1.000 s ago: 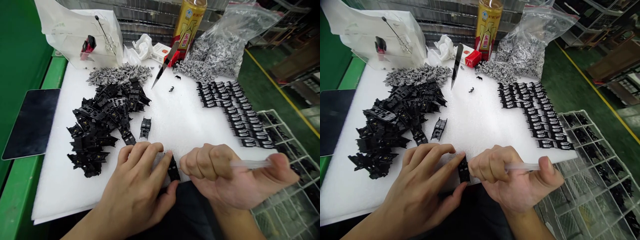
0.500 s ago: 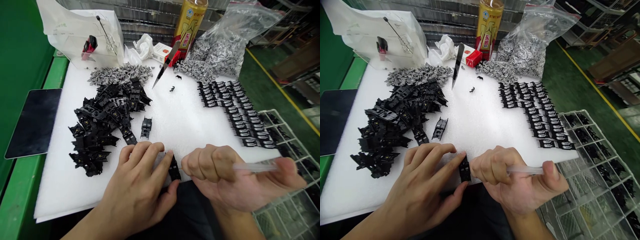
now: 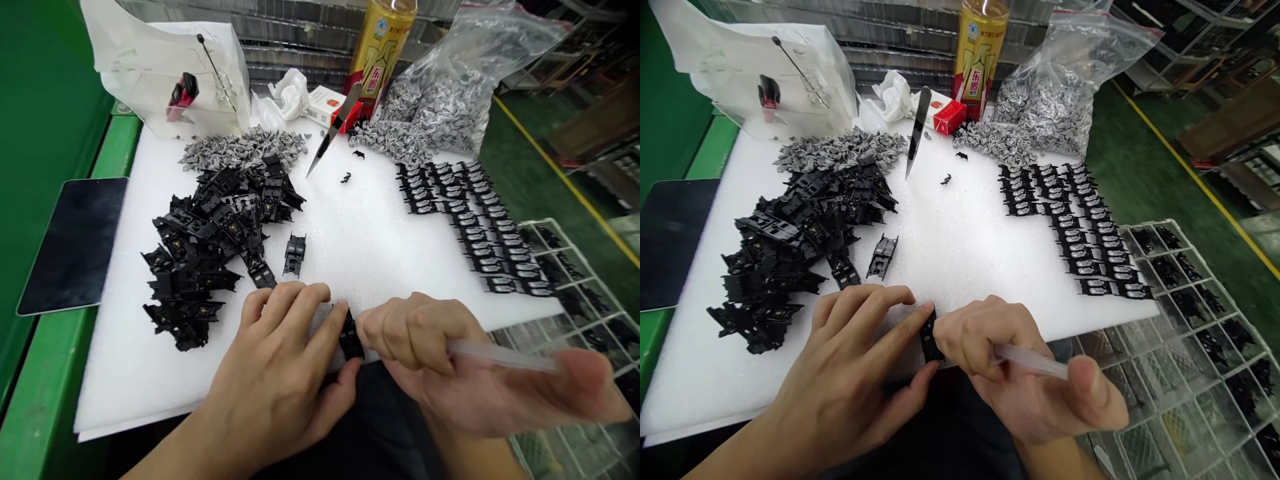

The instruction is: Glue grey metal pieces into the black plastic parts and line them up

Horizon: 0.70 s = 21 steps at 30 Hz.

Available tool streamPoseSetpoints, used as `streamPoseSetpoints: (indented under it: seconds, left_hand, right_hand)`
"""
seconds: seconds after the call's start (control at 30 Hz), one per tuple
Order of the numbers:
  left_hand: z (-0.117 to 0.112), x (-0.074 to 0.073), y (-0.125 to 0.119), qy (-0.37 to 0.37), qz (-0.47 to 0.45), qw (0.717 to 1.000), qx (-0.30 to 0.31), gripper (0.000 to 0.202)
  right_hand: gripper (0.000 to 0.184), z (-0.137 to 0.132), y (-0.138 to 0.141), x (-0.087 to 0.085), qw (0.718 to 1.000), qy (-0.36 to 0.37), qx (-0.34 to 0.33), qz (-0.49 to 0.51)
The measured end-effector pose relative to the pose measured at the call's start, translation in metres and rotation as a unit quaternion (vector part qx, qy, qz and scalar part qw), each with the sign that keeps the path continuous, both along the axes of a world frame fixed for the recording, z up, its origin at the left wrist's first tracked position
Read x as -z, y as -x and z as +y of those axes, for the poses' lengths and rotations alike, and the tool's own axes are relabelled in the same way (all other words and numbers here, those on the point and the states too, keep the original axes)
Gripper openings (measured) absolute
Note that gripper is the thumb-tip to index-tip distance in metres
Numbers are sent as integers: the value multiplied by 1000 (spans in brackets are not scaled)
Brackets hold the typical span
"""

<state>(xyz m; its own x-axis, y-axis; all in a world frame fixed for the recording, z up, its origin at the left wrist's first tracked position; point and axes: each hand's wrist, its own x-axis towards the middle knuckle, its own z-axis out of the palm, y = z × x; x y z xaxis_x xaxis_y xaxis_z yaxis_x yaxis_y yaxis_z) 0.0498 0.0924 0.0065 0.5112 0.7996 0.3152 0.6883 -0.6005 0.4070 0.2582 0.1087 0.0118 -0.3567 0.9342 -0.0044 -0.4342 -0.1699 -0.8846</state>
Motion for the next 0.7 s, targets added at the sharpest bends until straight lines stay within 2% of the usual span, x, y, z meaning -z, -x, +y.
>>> streamPoseSetpoints:
  seconds: [0.17, 0.3, 0.57, 0.7]
  left_hand:
    - [0, 1, 0, -5, 0, 1000, 2, 42]
    - [0, 0, -1, -5, 1, 1000, 3, 42]
    - [2, 0, -1, -13, -1, 1000, 7, 41]
    - [1, 0, -2, -17, 3, 1000, 5, 41]
  right_hand:
    - [73, 0, -2, 6, 995, -55, 41, 66]
    - [69, -2, 1, 9, 995, -77, 48, 49]
    - [70, -4, 2, 8, 995, -83, 33, 34]
    - [68, -3, 4, 5, 995, -75, 46, 46]
